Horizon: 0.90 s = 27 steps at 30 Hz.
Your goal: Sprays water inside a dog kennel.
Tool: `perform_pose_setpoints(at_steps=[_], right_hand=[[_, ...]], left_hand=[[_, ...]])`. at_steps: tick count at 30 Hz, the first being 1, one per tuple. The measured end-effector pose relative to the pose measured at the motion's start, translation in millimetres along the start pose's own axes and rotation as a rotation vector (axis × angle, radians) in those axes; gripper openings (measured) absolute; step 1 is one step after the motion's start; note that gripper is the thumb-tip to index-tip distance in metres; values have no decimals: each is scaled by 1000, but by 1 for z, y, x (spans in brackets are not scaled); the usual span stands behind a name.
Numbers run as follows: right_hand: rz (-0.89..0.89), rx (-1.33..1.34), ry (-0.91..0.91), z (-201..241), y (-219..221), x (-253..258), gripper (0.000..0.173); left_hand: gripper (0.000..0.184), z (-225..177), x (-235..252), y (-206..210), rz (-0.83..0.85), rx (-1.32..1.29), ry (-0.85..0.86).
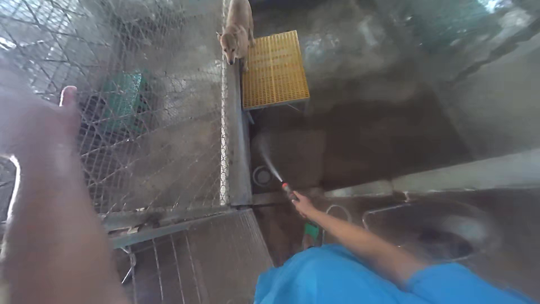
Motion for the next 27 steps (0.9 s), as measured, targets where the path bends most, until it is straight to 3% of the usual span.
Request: perform_pose_setpoints(at_steps=[4,11,19,27], right_hand=[[28,17,-44,20,-2,-4,58],[-187,152,-30,31,-42,19,57],[-18,139,-44,22,-17,5,58],[-240,370,7,29,-88,26,56]], left_hand=[[89,-4,5,-1,-79,65,3],[95,-4,8,-3,-125,178,21],[94,-7,8,-4,-116,178,20],[93,-15,1,-8,-83,133,4]])
Point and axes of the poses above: each hand's wrist, its own x-axis towards the middle knuckle, its own y-axis out of the palm, z = x × y, the point moved 3 cm from there along x, towards the middle knuckle, and after that the axes turned 7 degrees about y, right-handed, at the moved point
